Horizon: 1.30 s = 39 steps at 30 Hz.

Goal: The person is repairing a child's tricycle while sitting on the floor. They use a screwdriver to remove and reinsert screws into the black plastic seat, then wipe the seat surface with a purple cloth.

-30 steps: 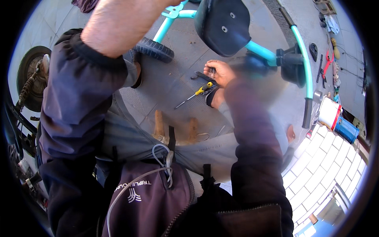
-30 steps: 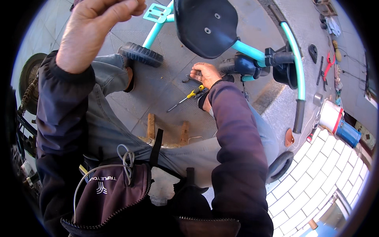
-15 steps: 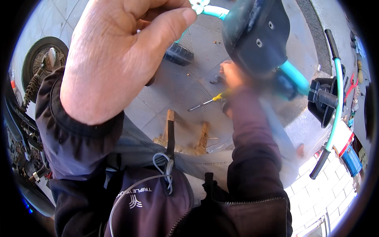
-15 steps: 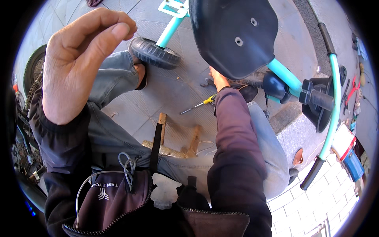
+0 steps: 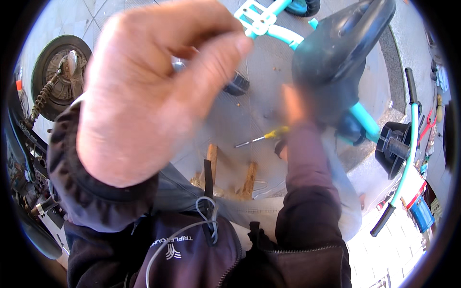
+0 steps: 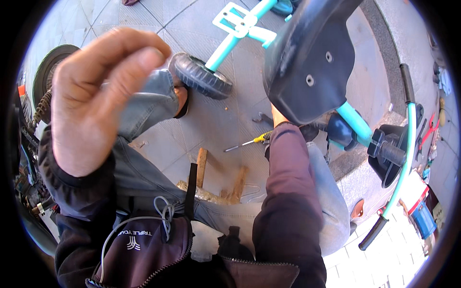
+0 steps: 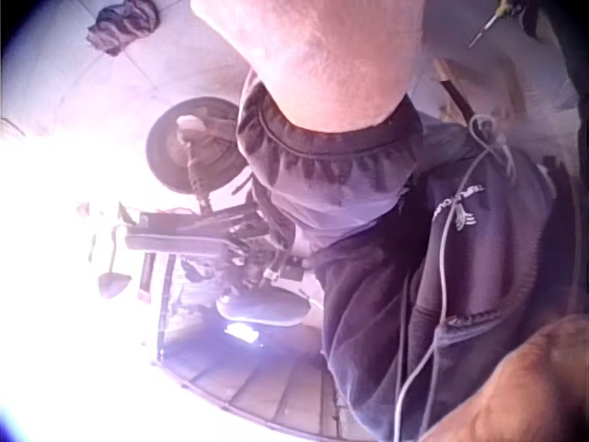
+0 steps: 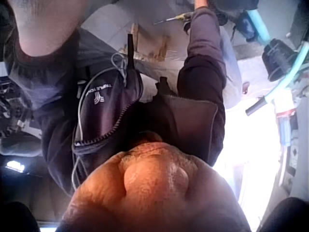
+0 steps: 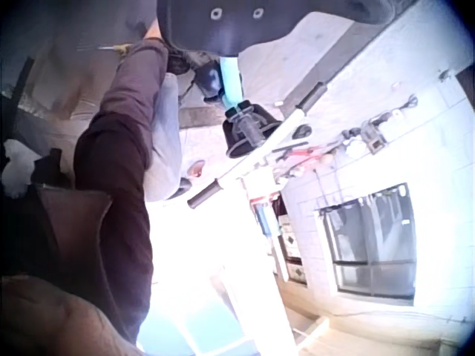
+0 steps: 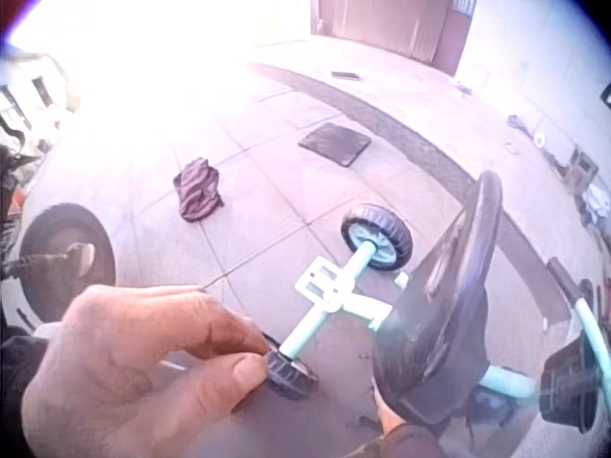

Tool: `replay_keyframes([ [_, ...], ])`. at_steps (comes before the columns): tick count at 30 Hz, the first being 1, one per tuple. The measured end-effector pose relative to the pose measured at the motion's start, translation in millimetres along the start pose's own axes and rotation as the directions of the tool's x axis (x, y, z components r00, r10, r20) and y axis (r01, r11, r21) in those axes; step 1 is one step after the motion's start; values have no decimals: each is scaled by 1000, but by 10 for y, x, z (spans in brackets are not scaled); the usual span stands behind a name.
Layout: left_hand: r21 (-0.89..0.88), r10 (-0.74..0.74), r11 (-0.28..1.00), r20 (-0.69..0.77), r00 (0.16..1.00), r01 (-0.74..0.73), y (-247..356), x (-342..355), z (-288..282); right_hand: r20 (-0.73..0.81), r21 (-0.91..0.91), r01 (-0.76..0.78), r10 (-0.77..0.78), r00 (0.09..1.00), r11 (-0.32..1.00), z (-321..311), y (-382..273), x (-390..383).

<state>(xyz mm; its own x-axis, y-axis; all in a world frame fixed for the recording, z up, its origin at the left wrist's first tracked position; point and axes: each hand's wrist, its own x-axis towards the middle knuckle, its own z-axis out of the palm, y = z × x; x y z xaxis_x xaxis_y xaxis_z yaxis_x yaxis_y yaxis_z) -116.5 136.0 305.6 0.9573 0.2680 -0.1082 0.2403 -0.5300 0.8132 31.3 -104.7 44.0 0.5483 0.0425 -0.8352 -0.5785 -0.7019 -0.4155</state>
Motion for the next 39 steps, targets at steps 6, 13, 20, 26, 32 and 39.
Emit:
replay_keyframes([
  [6,172,93,978,128,987,-114,23,-81,130,-35,-35,26,-27,999,999,83,19,-5],
  [13,199,221,952,75,972,-232,-61,-135,262,48,-313,430,-439,897,847,448,623,227],
  [20,263,222,942,-27,975,-208,16,-280,42,230,-490,568,-531,816,661,442,80,-1058],
  [26,285,208,943,-102,973,-172,-37,-585,-299,181,-458,645,-646,742,612,11,-94,-1789],
  [32,329,140,942,-210,968,-64,-312,-857,-664,52,-421,707,-763,644,568,-213,-219,-2035],
  [39,309,-92,934,-280,956,180,-1039,-675,-882,-208,-515,644,-811,546,566,-123,-371,-2031],
])
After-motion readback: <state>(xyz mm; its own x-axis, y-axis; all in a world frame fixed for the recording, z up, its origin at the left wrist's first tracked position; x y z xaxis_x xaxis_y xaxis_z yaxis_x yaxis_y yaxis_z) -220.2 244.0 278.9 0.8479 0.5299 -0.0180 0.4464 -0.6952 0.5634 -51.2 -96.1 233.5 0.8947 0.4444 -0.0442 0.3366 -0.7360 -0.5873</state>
